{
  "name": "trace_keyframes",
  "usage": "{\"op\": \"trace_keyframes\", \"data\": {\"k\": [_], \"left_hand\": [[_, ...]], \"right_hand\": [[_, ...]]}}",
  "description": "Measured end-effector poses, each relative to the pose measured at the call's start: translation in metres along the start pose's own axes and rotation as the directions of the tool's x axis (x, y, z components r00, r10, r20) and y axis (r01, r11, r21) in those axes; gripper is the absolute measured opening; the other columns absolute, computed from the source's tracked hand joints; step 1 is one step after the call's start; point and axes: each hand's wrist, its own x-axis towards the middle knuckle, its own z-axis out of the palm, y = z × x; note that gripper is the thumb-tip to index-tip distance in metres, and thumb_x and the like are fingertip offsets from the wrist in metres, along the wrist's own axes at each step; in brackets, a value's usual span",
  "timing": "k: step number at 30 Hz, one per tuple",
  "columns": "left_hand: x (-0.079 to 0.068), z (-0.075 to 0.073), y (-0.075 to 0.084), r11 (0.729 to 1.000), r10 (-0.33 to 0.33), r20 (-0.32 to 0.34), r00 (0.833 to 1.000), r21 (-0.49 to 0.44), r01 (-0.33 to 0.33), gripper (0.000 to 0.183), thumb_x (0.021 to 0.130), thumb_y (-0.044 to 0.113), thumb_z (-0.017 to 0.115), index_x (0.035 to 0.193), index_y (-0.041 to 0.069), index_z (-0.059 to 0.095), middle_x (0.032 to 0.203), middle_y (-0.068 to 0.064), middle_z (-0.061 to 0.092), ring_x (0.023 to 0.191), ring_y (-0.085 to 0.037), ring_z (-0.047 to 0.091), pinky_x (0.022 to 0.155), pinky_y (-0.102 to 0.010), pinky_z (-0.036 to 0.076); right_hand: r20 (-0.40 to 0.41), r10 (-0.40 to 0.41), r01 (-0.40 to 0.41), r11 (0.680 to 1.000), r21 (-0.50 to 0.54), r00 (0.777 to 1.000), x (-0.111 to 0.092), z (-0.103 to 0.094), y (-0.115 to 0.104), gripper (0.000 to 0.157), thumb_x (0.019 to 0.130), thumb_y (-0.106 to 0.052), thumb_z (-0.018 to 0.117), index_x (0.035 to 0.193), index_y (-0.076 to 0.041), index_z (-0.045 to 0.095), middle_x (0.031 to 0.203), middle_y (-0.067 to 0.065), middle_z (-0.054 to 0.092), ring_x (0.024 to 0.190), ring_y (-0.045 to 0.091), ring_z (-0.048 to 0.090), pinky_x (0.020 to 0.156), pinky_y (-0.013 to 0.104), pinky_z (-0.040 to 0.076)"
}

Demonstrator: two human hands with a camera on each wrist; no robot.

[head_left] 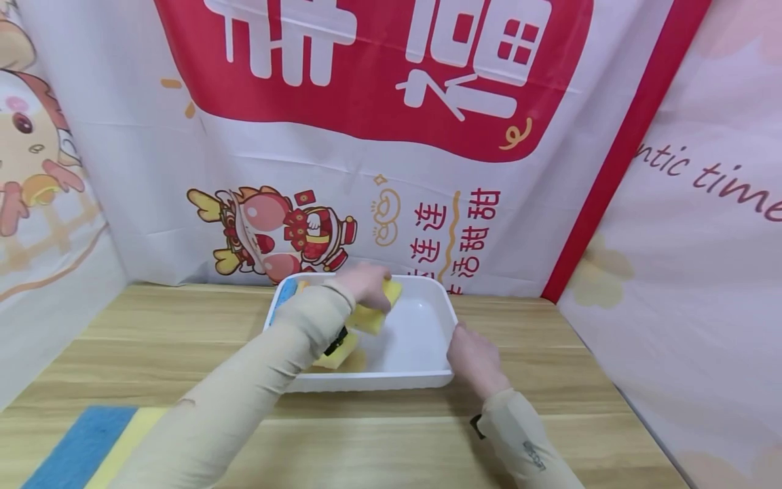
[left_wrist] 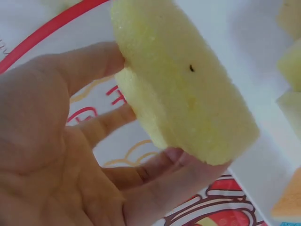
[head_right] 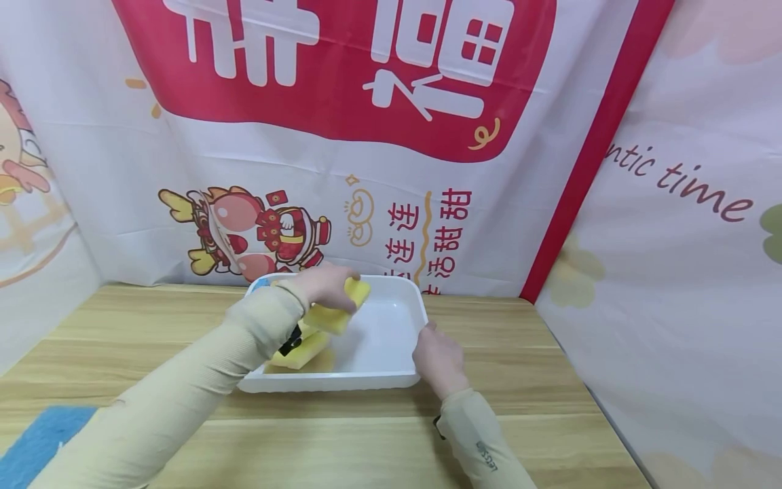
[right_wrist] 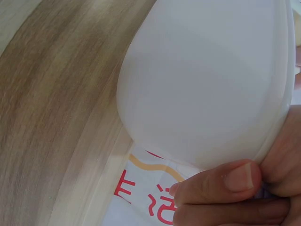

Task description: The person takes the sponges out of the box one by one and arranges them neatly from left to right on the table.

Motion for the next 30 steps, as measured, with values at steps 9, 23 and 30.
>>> {"op": "trace_keyframes", "data": {"k": [9,23,30], "left_hand": [[-0.023,-0.013,-0.011,0.999,0.020,-0.060,0.998,-0.035,-0.022,0.070,0.079,0.033,0.074,0.142,0.012,0.050,0.120,-0.011,0.058,0.094,-0.024,0.054,0.077,-0.038,0.048],[-0.054,-0.022,-0.023,0.973,-0.041,-0.049,0.998,-0.227,0.029,0.072,0.084,0.039,0.071,0.148,0.026,0.043,0.128,-0.018,0.050,0.090,-0.029,0.057,0.050,-0.038,0.055],[-0.081,-0.031,-0.041,0.973,0.003,-0.138,0.990,-0.226,-0.035,0.073,0.084,0.046,0.069,0.147,0.019,0.045,0.130,-0.018,0.054,0.089,-0.029,0.058,0.051,-0.034,0.052]], "right_hand": [[-0.007,-0.008,0.008,1.000,-0.010,1.000,0.000,0.000,0.000,0.034,0.091,-0.006,0.050,0.119,0.012,0.055,0.079,0.018,0.061,0.069,0.031,0.061,0.056,0.050,0.052],[0.007,0.002,-0.002,1.000,-0.001,1.000,-0.003,-0.001,0.004,0.033,0.092,-0.007,0.049,0.119,0.011,0.055,0.081,0.018,0.062,0.071,0.031,0.062,0.057,0.051,0.052],[0.008,-0.007,0.007,1.000,0.009,1.000,-0.001,-0.002,0.002,0.034,0.091,-0.006,0.050,0.119,0.011,0.055,0.080,0.018,0.061,0.069,0.030,0.060,0.055,0.050,0.051]]}}
